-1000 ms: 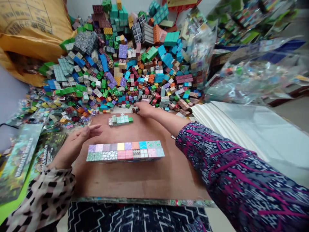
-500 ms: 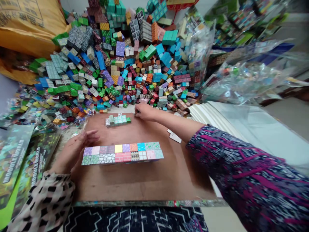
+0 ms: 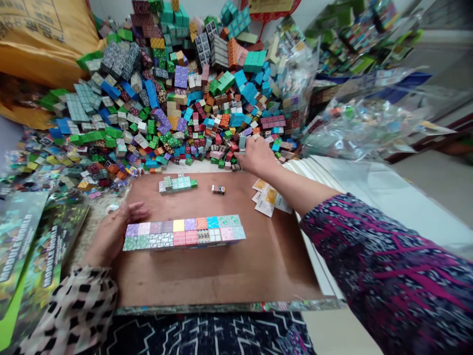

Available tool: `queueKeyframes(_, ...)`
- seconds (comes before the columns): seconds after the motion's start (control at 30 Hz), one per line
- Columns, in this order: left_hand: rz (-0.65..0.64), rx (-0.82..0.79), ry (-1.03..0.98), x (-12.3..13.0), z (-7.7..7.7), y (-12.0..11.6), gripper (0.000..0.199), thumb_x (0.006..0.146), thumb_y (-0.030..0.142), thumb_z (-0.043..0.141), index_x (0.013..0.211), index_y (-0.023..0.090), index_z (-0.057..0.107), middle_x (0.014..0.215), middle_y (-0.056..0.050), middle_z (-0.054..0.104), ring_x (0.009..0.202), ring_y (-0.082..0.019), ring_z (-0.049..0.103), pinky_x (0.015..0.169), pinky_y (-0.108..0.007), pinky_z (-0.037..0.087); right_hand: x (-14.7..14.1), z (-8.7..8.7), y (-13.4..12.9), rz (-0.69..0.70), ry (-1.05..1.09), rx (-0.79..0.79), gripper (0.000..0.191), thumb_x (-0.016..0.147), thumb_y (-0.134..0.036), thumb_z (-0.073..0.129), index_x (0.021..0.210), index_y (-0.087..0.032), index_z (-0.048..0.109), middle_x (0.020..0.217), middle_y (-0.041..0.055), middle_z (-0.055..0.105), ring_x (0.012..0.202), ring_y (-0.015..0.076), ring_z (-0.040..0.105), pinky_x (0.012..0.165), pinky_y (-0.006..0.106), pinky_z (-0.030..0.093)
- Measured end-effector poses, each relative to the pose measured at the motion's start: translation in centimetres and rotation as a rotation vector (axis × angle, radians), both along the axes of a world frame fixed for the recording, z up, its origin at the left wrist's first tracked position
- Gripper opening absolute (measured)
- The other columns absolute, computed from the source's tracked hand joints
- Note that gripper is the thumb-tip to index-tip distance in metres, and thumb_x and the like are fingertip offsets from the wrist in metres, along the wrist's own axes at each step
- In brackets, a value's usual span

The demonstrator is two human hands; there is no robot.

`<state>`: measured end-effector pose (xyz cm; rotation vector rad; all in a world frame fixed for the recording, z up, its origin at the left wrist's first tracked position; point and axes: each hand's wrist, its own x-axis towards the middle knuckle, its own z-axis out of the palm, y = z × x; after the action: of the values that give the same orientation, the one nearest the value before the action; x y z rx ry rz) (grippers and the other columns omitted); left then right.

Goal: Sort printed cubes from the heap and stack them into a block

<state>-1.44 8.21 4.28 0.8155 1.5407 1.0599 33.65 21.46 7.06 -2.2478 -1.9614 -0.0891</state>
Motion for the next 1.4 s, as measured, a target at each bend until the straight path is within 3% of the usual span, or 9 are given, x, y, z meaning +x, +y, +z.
queueKeyframes(0.17, -0.025, 0.053, 0.057, -0.7, -1.6, -0.1, 0.086, 0.053, 0.078, 0.076, 0.108, 0.012, 0.067, 0.099, -0.011, 0.073, 0.095, -0.025, 0.067, 0.078, -0.031, 0.054, 0.2, -1.5, 1.3, -0.066, 0.099, -0.070, 0.044, 0.097, -0.036, 0.047, 0.127, -0.005, 0.050, 0.120, 0.0267, 0.060, 0.111, 0.0360, 0.060, 0.090, 0.044, 0.047)
queueKeyframes(0.3, -0.045, 0.093, 0.067, -1.0, -2.2, -0.2, 0.081, 0.059, 0.076, 0.075, 0.109, 0.013, 0.068, 0.100, -0.010, 0.073, 0.095, -0.024, 0.068, 0.080, -0.030, 0.054, 1.1, -1.2, 1.4, -0.026, 0.101, -0.060, 0.041, 0.092, -0.031, 0.049, 0.123, -0.004, 0.052, 0.114, 0.0266, 0.064, 0.104, 0.0362, 0.063, 0.084, 0.042, 0.048)
queueKeyframes(0.5, -0.066, 0.119, 0.101, -1.1, -2.6, -0.3, 0.075, 0.066, 0.074, 0.071, 0.110, 0.013, 0.069, 0.101, -0.010, 0.073, 0.095, -0.024, 0.068, 0.079, -0.030, 0.054, 1.0, 0.4, -1.0, 0.199, 0.076, -0.243, 0.032, 0.086, -0.034, 0.058, 0.110, -0.013, 0.058, 0.106, 0.0169, 0.068, 0.093, 0.0291, 0.064, 0.073, 0.033, 0.045)
queueKeyframes(0.6, -0.071, 0.136, 0.099, -1.2, -2.7, -0.4, 0.072, 0.069, 0.072, 0.070, 0.110, 0.014, 0.069, 0.103, -0.010, 0.072, 0.095, -0.023, 0.068, 0.079, -0.029, 0.055, 0.4, -0.1, -2.6, 0.361, 0.126, -0.362, 0.027, 0.084, -0.030, 0.060, 0.107, -0.016, 0.059, 0.106, 0.0123, 0.068, 0.090, 0.0245, 0.062, 0.071, 0.030, 0.043)
queueKeyframes(0.77, -0.068, 0.140, 0.067, -1.1, -2.6, -0.3, 0.074, 0.066, 0.072, 0.073, 0.110, 0.013, 0.069, 0.100, -0.010, 0.073, 0.093, -0.023, 0.068, 0.074, -0.028, 0.055, -0.1, -2.0, -4.0, 0.481, 0.117, -0.466, 0.024, 0.084, -0.025, 0.061, 0.105, -0.015, 0.056, 0.112, 0.0127, 0.066, 0.093, 0.0235, 0.061, 0.071, 0.028, 0.041)
queueKeyframes(1.03, -0.044, 0.123, 0.061, -0.6, -2.0, -0.6, 0.070, 0.064, 0.068, 0.075, 0.108, 0.014, 0.068, 0.099, -0.009, 0.073, 0.092, -0.025, 0.068, 0.072, -0.029, 0.054, -0.2, -2.4, -4.3, 0.615, 0.102, -0.445, 0.029, 0.078, -0.005, 0.057, 0.106, -0.015, 0.057, 0.115, 0.0124, 0.064, 0.102, 0.0235, 0.059, 0.080, 0.028, 0.042)
queueKeyframes(1.13, -0.048, 0.115, 0.062, -0.7, -2.0, -0.6, 0.066, 0.065, 0.066, 0.077, 0.108, 0.016, 0.068, 0.100, -0.009, 0.073, 0.091, -0.025, 0.067, 0.070, -0.029, 0.054, 0.1, -2.3, -4.3, 0.620, 0.091, -0.421, 0.036, 0.080, -0.014, 0.063, 0.115, -0.014, 0.056, 0.124, 0.0161, 0.060, 0.109, 0.0265, 0.057, 0.081, 0.029, 0.043)
queueKeyframes(1.23, -0.042, 0.121, 0.041, -0.8, -2.1, -0.6, 0.067, 0.062, 0.064, 0.079, 0.105, 0.015, 0.069, 0.097, -0.009, 0.073, 0.087, -0.025, 0.067, 0.069, -0.029, 0.054, 0.1, -2.2, -4.2, 0.548, 0.043, -0.411, 0.037, 0.082, -0.026, 0.066, 0.115, -0.013, 0.058, 0.125, 0.0185, 0.058, 0.102, 0.0270, 0.059, 0.075, 0.029, 0.043)
queueKeyframes(1.4, -0.044, 0.138, 0.055, -1.1, -2.4, -0.7, 0.063, 0.066, 0.065, 0.078, 0.105, 0.016, 0.070, 0.097, -0.008, 0.072, 0.086, -0.023, 0.066, 0.067, -0.027, 0.052, -0.9, -2.0, -3.2, 0.558, 0.055, -0.412, 0.025, 0.084, -0.012, 0.056, 0.108, -0.015, 0.064, 0.112, 0.0123, 0.067, 0.096, 0.0230, 0.062, 0.073, 0.027, 0.042)
